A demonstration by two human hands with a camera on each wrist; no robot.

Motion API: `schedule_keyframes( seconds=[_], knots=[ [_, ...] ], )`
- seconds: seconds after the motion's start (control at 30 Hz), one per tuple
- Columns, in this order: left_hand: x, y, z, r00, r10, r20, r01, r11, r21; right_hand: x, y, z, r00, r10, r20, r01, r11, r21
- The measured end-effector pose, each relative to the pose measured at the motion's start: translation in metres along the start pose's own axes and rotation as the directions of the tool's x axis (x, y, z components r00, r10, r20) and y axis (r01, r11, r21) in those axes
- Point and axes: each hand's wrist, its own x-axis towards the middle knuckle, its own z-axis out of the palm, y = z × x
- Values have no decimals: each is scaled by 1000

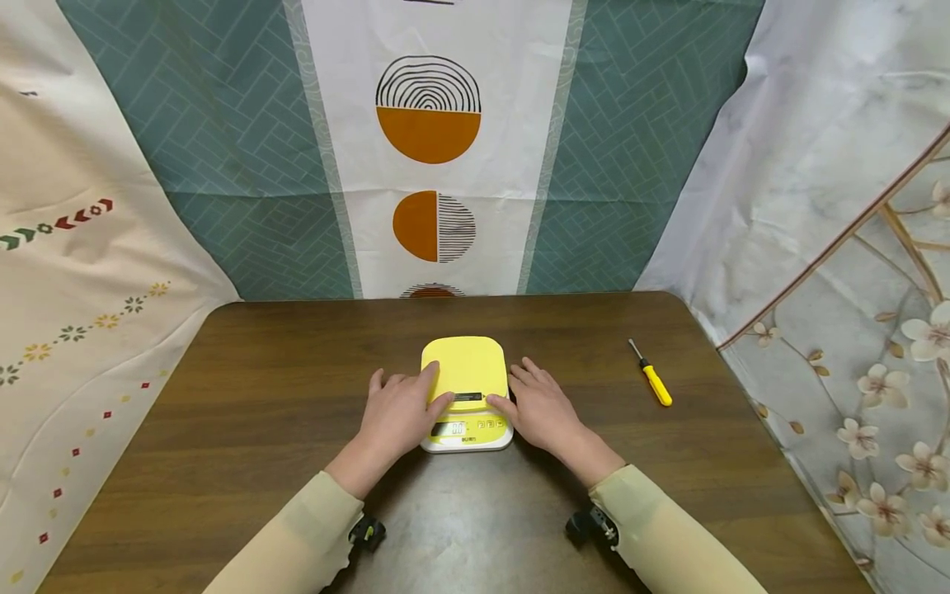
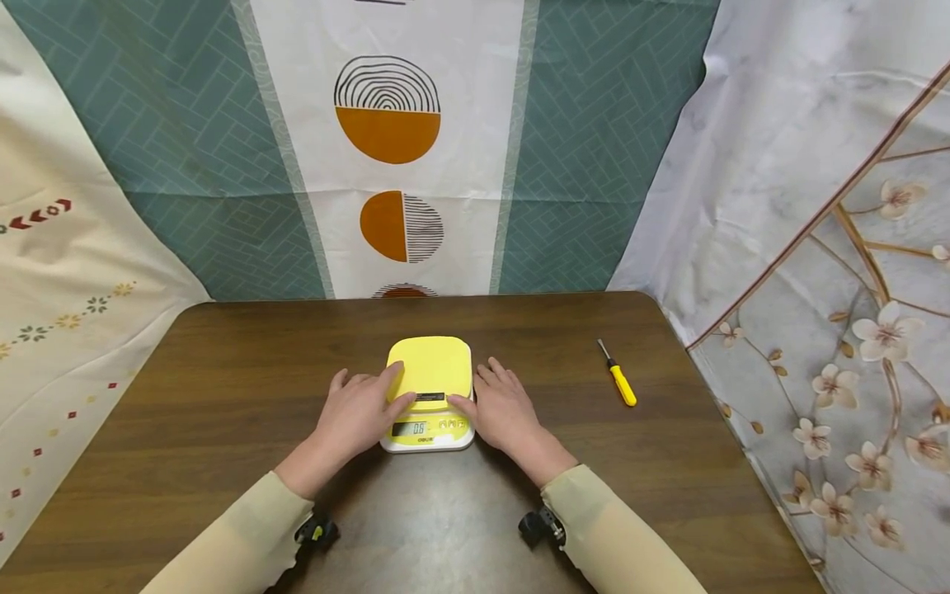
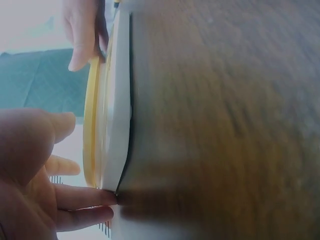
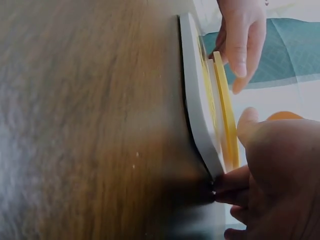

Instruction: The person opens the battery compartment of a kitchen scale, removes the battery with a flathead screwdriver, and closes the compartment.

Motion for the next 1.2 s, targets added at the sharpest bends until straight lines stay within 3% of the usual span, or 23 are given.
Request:
schedule_keyframes(
  seconds=[0.27,0.4,0.77,1.03,1.2],
  knots=[
    [1,3,1,1000,12,-19,-12,1000,-18,4,-7,0,999,-14,-30,17,994,108],
    [1,3,0,1000,9,-19,-9,1000,-23,4,-9,-1,999,28,-20,-24,982,186],
    [-1,6,-4,1000,12,-21,-14,994,-105,2,-8,-7,995,95,4,-92,954,286],
    [-2,8,-12,996,48,-77,-60,986,-155,-2,-8,-10,986,152,-63,-121,929,351],
    [-2,7,-15,994,51,-94,-69,978,-196,-5,-7,-15,983,148,-106,-98,921,378]
  ],
)
